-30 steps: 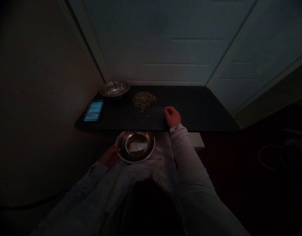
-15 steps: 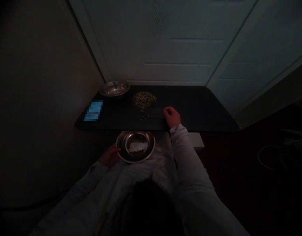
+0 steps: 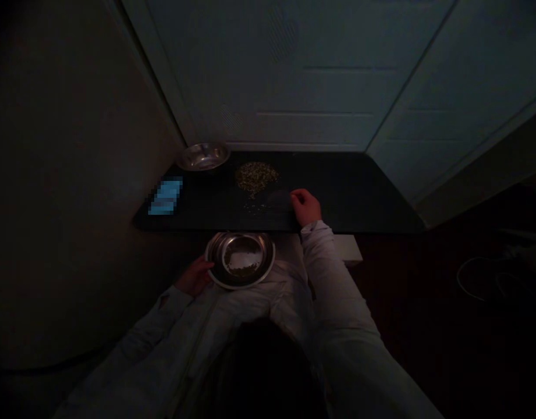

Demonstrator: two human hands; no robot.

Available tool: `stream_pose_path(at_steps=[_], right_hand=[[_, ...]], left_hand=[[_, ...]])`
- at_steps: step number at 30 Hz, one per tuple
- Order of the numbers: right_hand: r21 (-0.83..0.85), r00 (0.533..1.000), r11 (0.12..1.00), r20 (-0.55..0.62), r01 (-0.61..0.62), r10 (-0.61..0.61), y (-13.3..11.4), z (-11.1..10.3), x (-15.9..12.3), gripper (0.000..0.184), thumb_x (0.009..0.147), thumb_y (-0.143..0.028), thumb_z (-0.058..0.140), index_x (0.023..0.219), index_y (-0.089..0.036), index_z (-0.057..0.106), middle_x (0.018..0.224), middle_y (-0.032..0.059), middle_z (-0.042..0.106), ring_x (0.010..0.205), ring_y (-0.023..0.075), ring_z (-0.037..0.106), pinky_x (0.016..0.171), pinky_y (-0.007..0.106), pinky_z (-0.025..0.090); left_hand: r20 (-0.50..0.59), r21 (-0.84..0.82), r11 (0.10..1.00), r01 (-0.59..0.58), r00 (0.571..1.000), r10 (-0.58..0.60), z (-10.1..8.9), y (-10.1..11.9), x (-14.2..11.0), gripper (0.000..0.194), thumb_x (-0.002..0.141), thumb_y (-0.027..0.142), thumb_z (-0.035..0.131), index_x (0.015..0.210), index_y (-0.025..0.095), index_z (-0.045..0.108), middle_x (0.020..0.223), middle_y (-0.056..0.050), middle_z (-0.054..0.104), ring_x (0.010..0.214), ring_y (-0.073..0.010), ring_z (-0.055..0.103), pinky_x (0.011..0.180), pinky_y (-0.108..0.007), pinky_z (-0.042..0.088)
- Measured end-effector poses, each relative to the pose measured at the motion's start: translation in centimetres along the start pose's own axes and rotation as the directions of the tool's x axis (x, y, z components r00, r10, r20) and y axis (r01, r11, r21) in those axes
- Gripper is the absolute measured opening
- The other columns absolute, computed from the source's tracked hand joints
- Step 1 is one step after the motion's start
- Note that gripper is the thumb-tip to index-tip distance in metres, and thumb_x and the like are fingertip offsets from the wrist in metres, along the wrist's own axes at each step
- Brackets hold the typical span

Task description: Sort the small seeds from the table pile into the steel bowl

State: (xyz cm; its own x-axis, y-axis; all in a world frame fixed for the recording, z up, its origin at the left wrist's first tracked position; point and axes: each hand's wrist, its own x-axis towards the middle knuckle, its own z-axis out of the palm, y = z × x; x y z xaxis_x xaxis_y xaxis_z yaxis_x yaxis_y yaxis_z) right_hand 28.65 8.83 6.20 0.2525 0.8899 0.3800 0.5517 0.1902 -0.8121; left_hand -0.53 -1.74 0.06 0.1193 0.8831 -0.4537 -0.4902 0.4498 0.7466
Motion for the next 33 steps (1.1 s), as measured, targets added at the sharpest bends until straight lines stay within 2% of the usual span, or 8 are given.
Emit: stream_pose_path(at_steps=[13, 27, 33], right_hand=[[-0.015, 0.999, 1.000, 0.049, -0.012, 0.013, -0.68, -0.22, -0.28, 0.021, 0.067, -0.034, 0.049, 0.075, -0.018, 0.060, 0.068, 0.0013, 0.059, 0.067, 0.0151, 0.052, 0.066, 0.029, 0.041], [-0.015, 0.985, 0.999, 0.165, -0.038, 0.040, -0.38, 0.17, -0.37, 0.019, 0.066, -0.034, 0.050, 0.072, -0.018, 0.059, 0.064, -0.0001, 0.059, 0.064, 0.0142, 0.053, 0.065, 0.029, 0.040], [-0.052, 0.977, 0.998, 0.204, -0.046, 0.056, -0.62, 0.08, -0.48, 0.016, 0.065, -0.033, 0.051, 0.068, -0.019, 0.058, 0.061, -0.0012, 0.058, 0.060, 0.0136, 0.052, 0.062, 0.028, 0.039]], left_hand=[[-0.007, 0.023, 1.000, 0.006, 1.000, -0.005, 0.06, 0.11, -0.14, 0.036, 0.053, 0.006, 0.064, 0.087, 0.016, 0.061, 0.081, -0.004, 0.068, 0.085, -0.0217, 0.062, 0.074, -0.031, 0.048], [-0.001, 0.013, 1.000, -0.002, 1.000, 0.002, 0.07, -0.01, -0.06, 0.034, 0.051, 0.005, 0.064, 0.084, 0.014, 0.063, 0.075, -0.002, 0.068, 0.075, -0.0184, 0.062, 0.071, -0.029, 0.047], [0.012, 0.017, 1.000, 0.000, 1.000, -0.001, 0.14, 0.02, -0.02, 0.034, 0.051, 0.005, 0.064, 0.084, 0.015, 0.064, 0.077, -0.003, 0.068, 0.078, -0.0192, 0.061, 0.070, -0.028, 0.046]])
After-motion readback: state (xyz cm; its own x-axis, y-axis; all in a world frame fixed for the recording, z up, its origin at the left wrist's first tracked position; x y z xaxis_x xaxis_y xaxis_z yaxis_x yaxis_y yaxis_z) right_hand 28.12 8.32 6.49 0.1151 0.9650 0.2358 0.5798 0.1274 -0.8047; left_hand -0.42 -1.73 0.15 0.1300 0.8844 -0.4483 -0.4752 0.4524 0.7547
